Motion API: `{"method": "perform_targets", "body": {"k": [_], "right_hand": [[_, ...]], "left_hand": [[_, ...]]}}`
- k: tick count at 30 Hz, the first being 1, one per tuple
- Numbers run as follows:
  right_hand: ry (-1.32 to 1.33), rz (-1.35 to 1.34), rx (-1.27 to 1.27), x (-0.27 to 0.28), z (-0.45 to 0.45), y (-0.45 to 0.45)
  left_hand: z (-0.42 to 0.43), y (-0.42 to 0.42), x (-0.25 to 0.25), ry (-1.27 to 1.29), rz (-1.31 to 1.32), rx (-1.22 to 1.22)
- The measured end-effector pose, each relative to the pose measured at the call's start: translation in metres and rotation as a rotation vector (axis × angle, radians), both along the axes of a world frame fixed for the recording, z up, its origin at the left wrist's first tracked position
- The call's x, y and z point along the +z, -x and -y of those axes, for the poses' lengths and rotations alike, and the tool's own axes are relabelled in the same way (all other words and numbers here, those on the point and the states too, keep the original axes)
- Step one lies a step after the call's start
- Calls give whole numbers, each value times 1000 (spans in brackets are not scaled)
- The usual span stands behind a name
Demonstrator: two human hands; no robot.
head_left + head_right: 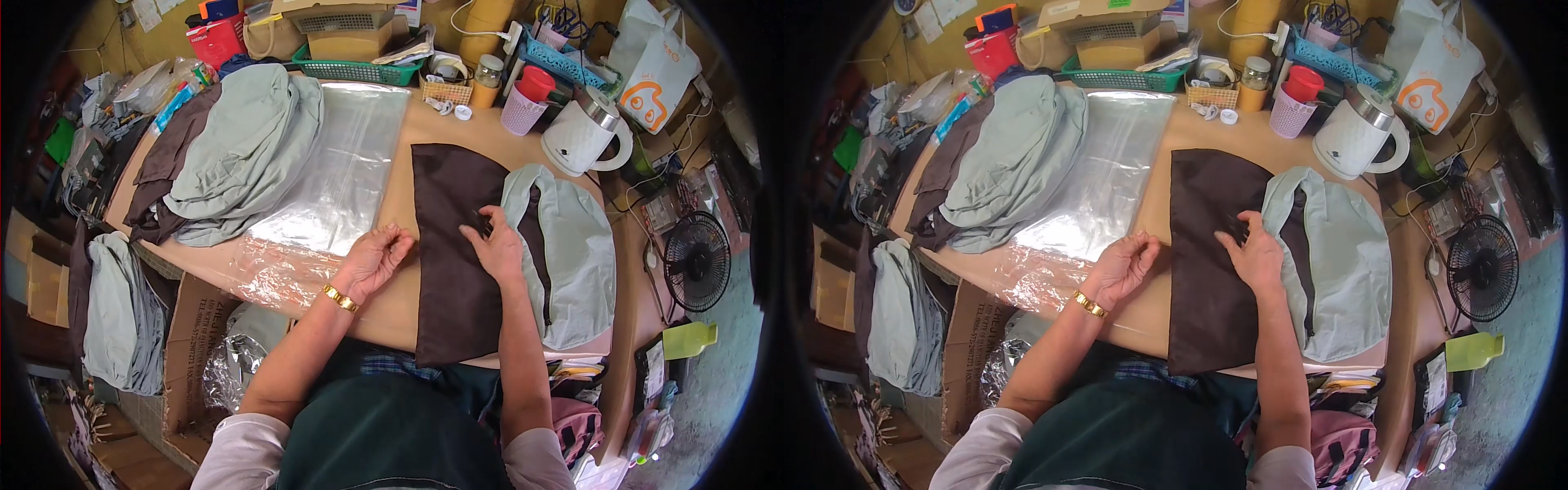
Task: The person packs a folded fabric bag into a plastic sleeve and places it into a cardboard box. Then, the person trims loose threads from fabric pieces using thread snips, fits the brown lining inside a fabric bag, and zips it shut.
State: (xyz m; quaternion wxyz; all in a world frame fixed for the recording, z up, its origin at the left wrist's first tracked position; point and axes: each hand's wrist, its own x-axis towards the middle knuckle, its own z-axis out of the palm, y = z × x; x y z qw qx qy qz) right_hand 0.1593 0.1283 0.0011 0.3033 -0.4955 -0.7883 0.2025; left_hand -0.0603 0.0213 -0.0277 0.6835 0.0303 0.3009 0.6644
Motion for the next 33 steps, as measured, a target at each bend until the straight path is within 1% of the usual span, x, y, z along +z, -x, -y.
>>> {"method": "perform_targets", "body": {"k": [1,2,3,4,5,6,7,8,10,11,12,13,14,15,16,17,18,20,21,25,27,28,30,31,33], "right_hand": [[3,116,24,0,-1,-1],[6,231,48,0,0,-1],[6,233,49,1,0,-2],[-22,288,58,4,1,-4],[-50,344,68,8,2,-4],[-48,346,69,15,4,-1],[-90,289,96,25,7,5],[-130,233,123,31,10,12],[-147,226,172,37,17,33],[-170,214,217,39,19,40],[-171,215,218,30,17,43],[-113,265,189,9,12,48],[-55,314,162,-10,7,52],[-166,187,185,-17,6,50],[-171,188,191,-24,4,46],[-184,87,181,-24,4,45],[-190,-14,169,-26,5,43],[-179,-60,159,-27,5,41],[-175,-111,148,-25,4,41],[-163,-139,147,-23,5,41],[-176,-179,156,-23,5,41],[-174,-181,157,-22,5,41],[-168,-208,155,-19,7,40],[-167,-208,152,-20,7,40],[-212,-247,161,-20,6,39]], "left_hand": [[-1,7,-8,-1,1,2],[-3,14,-9,-417,276,-170],[-3,22,-10,-834,550,-342],[2,31,-12,-836,551,-339],[12,38,5,-495,246,-128],[20,40,25,-145,-54,75],[20,31,45,-131,-54,154],[18,27,49,-126,-51,155],[15,21,51,-79,-233,291],[14,19,48,-79,-232,291],[11,18,43,-57,-292,244],[9,18,38,-35,-354,199],[9,18,34,-37,-355,202],[10,17,31,-20,-478,73],[11,14,26,-2,-597,-54],[14,7,33,-28,-652,-83],[14,4,31,-25,-647,-78],[13,-1,28,-40,-799,-299],[11,-7,31,-16,-861,-307],[4,-21,33,-3,-928,-314],[3,-28,36,46,-816,-253],[1,-30,30,49,-817,-253],[-3,-33,14,36,-678,-169],[-4,-34,6,36,-678,-172],[-4,-37,3,79,-538,-94]]}}
